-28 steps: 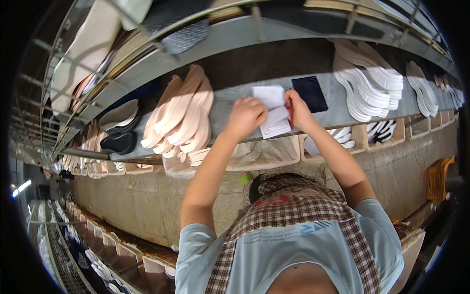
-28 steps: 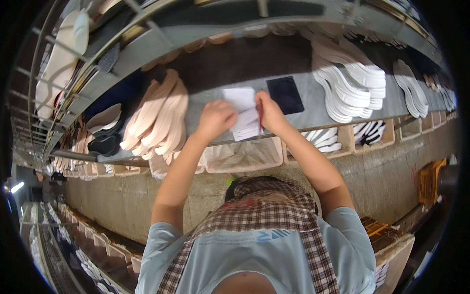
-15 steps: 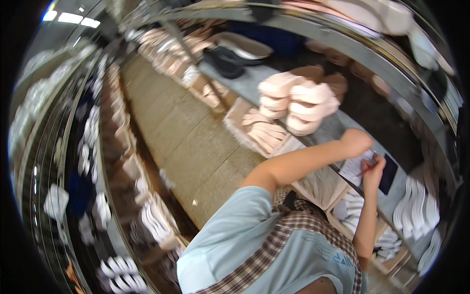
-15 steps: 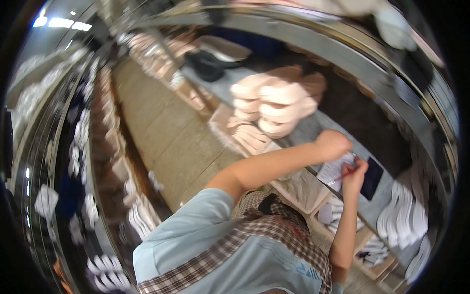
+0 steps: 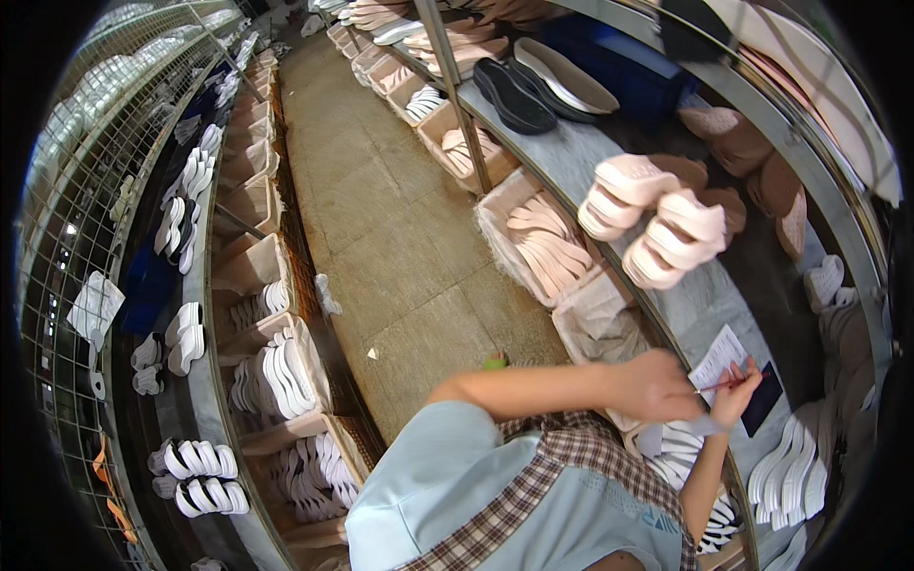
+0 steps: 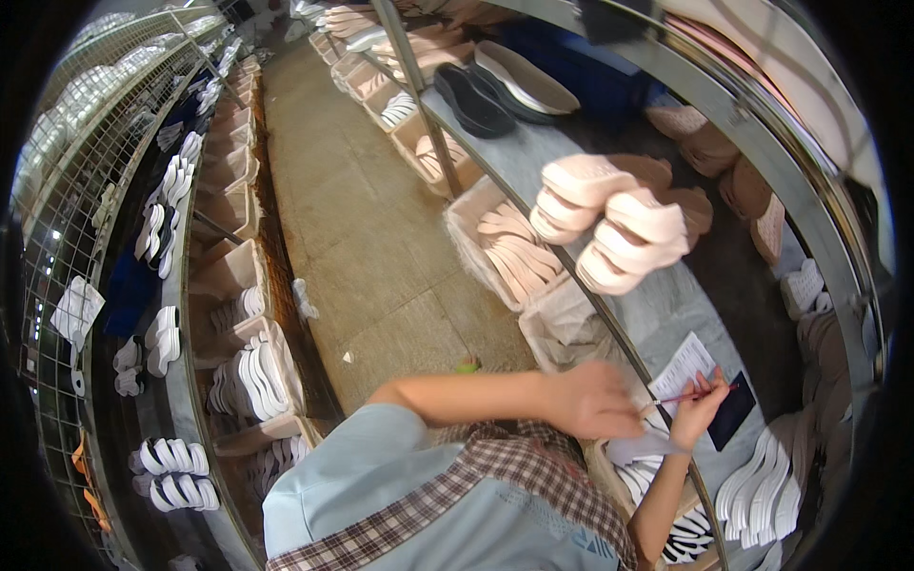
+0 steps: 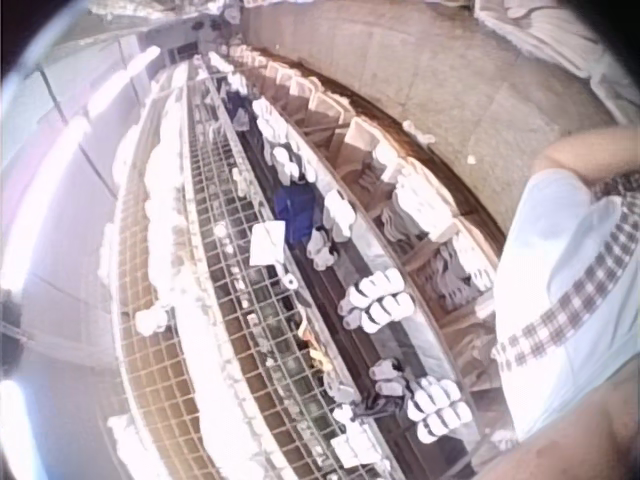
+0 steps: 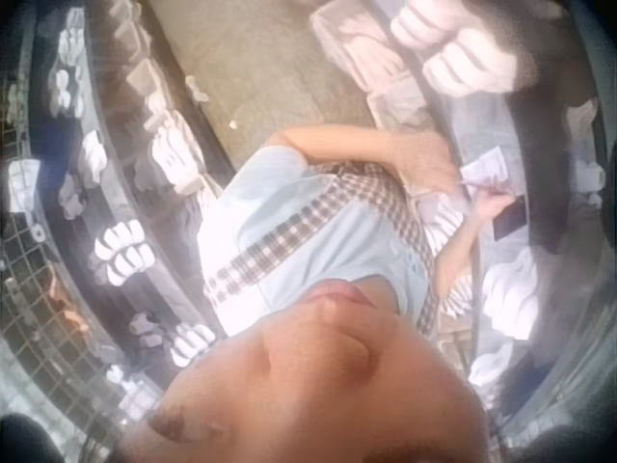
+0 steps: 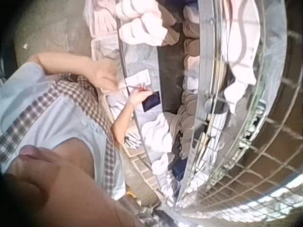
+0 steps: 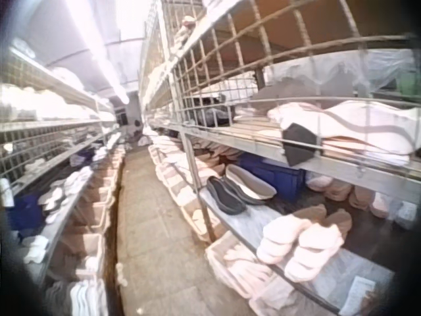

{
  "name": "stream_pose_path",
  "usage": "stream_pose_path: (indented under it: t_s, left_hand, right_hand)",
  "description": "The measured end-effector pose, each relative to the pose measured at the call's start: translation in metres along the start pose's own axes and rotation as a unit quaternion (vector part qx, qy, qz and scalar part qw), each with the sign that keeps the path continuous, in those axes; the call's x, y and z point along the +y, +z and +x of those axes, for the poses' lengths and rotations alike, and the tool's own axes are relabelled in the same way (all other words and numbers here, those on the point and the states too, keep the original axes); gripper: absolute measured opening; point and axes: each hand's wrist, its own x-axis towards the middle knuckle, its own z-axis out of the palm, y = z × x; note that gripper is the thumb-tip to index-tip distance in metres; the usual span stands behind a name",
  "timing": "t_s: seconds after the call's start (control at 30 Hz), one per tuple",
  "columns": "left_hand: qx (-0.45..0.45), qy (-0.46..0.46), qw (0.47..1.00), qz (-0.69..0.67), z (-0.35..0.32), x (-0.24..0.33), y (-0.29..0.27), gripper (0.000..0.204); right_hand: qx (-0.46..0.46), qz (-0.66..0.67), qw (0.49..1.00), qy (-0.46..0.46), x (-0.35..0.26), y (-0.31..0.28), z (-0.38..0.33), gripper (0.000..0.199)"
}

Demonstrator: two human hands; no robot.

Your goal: The person counts stacks of shoe insoles on a metal rack, writes numbers on a small notepad, and tears off the page. They then walk to a table where another person is working and write on a clipboard.

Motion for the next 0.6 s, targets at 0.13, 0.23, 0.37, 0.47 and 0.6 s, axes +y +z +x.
stream_pose_path:
  t_s: [0.13, 0.23, 0.37, 0.47, 0.6]
  left_hand:
    - [-0.093, -0.298, 0.947, -0.071, -0.105, 0.010, -0.053, 0.020]
    - [0.039, -0.667, 0.743, -0.044, -0.198, 0.004, -0.098, 0.017]
    - [0.217, -0.832, 0.505, 0.077, -0.314, -0.015, -0.162, 0.024]
    - [0.244, -0.804, 0.503, 0.200, -0.371, -0.048, -0.197, 0.024]
    - [0.227, -0.737, 0.556, 0.310, -0.416, -0.121, -0.211, 0.017]
  right_hand:
    - [0.021, -0.030, 0.999, -0.006, -0.017, 0.009, -0.011, 0.030]
    - [0.038, -0.047, 0.998, -0.024, -0.029, 0.012, -0.015, 0.025]
    - [0.069, -0.099, 0.992, -0.046, -0.031, 0.011, -0.017, 0.023]
    - [0.075, -0.130, 0.988, -0.034, -0.023, 0.006, -0.015, 0.023]
    - [0.076, -0.181, 0.980, -0.033, -0.011, -0.004, -0.014, 0.023]
